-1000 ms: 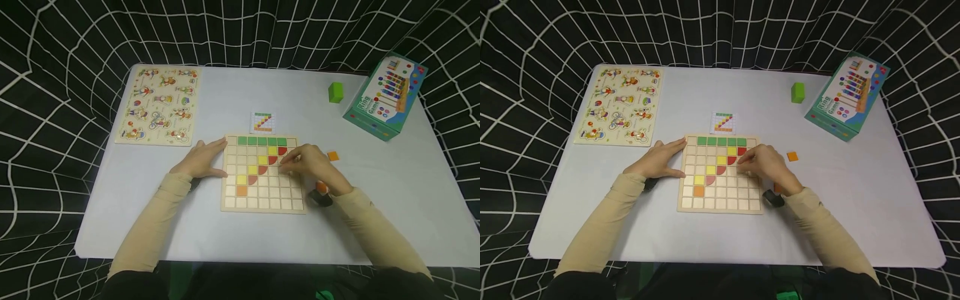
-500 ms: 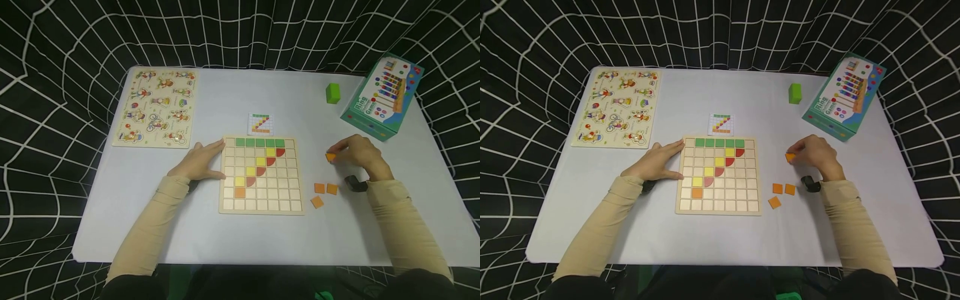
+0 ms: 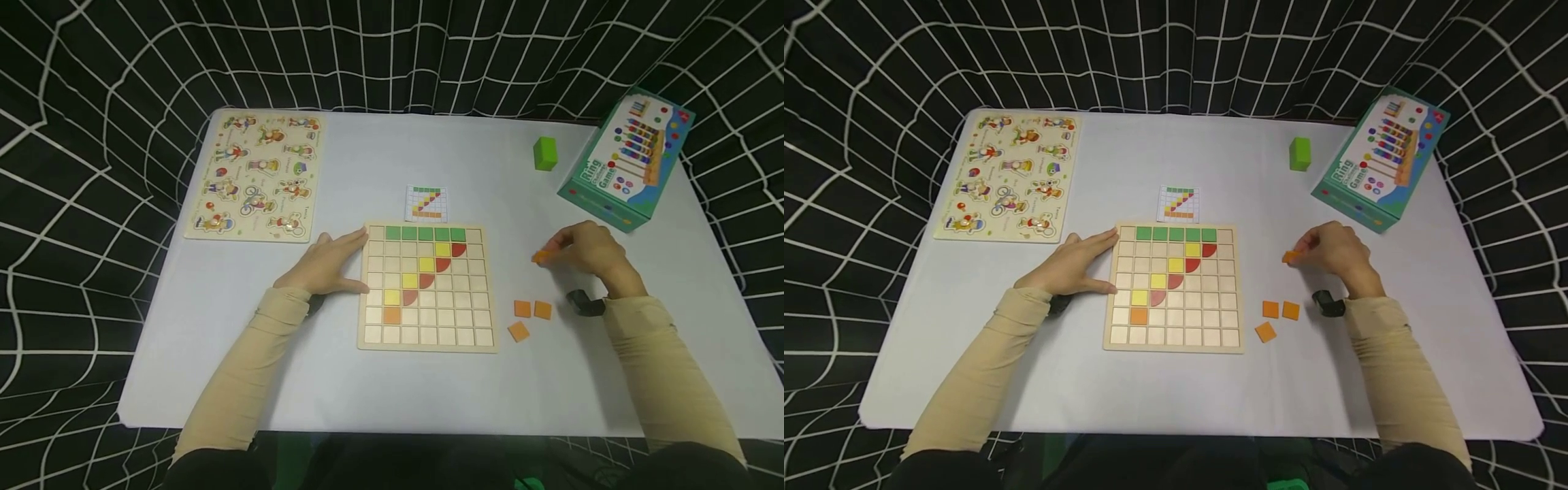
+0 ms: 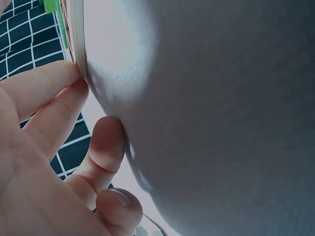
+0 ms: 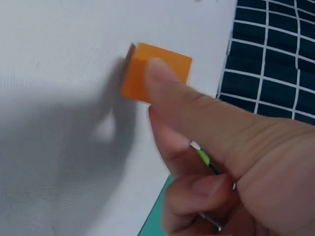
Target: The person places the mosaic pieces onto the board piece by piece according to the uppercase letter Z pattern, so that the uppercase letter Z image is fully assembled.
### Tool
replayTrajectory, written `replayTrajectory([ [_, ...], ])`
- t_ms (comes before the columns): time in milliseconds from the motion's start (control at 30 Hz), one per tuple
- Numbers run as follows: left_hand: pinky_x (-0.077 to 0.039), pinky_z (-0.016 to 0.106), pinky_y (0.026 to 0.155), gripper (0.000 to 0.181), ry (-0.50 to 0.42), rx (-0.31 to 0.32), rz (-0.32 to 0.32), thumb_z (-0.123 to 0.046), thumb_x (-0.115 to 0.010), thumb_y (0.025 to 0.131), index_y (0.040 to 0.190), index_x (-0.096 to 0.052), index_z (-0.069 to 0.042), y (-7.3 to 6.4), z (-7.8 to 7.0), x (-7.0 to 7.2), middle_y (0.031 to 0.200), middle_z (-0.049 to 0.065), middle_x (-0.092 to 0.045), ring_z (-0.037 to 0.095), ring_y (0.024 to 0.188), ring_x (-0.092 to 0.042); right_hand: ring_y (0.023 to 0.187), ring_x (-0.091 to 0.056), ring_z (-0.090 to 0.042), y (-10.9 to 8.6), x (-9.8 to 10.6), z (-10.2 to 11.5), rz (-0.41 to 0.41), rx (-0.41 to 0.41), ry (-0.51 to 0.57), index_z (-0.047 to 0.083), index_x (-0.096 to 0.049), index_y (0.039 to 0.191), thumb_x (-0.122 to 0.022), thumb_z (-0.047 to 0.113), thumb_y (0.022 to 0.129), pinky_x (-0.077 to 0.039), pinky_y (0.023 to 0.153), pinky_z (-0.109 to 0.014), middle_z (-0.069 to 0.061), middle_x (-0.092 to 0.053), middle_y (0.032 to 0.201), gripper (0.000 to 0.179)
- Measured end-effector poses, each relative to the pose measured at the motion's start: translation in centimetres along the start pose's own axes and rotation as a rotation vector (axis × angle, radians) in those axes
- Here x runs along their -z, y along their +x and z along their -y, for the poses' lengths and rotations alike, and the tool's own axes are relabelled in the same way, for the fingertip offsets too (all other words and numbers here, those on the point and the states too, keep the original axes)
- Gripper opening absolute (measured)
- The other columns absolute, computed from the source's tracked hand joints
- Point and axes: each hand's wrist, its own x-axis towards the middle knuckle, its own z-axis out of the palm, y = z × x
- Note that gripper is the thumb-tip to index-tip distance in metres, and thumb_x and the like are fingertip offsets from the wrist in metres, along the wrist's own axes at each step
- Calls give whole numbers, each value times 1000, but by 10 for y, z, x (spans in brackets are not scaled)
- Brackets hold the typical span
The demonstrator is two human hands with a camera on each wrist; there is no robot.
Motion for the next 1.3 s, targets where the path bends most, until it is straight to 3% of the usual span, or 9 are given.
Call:
replayTrajectory([
  [200, -36, 34, 86, 103, -2, 5, 5, -46, -86, 80, 161, -34, -9, -1, -2, 1, 171, 6, -30, 26, 97, -44, 107, -50, -29, -2, -2, 15, -9, 69, 121, 1, -74, 114, -78, 36, 92, -39, 83, -38, -23, -70, 120, 41],
  [567, -38, 36, 90, 104, 11, 4, 3, -46, -86, 79, 161, -34, -9, -1, -1, -1, 172, 5, -30, 25, 99, -46, 103, -52, -26, -12, -20, 70, 39, 204, 148, 3, -78, 106, -82, 35, 89, -38, 80, -33, -18, -74, 116, 37],
  [867, -39, 41, 97, 103, 9, -2, 4, -46, -86, 80, 161, -34, -9, -2, -2, 1, 172, 5, -28, 27, 107, -48, 98, -49, -22, -23, -47, 116, 122, 307, 174, 7, -82, 93, -84, 23, 87, -39, 83, -32, -5, -79, 95, 17],
  [1033, -39, 44, 105, 103, 4, 1, 10, -45, -86, 81, 161, -33, -8, -2, -2, 2, 173, 5, -27, 28, 117, -49, 93, -54, -20, -28, -65, 140, 183, 344, 127, 11, -83, 87, -86, 23, 84, -42, 78, -29, -2, -79, 88, 13],
  [1300, -38, 36, 91, 103, 3, 5, 11, -47, -85, 80, 161, -33, -9, -2, -2, 1, 173, 3, -27, 25, 99, -44, 74, -55, -12, -42, -89, 164, 231, 401, 10, 13, -82, 81, -87, 27, 82, -41, 63, -24, 2, -76, 76, 15],
])
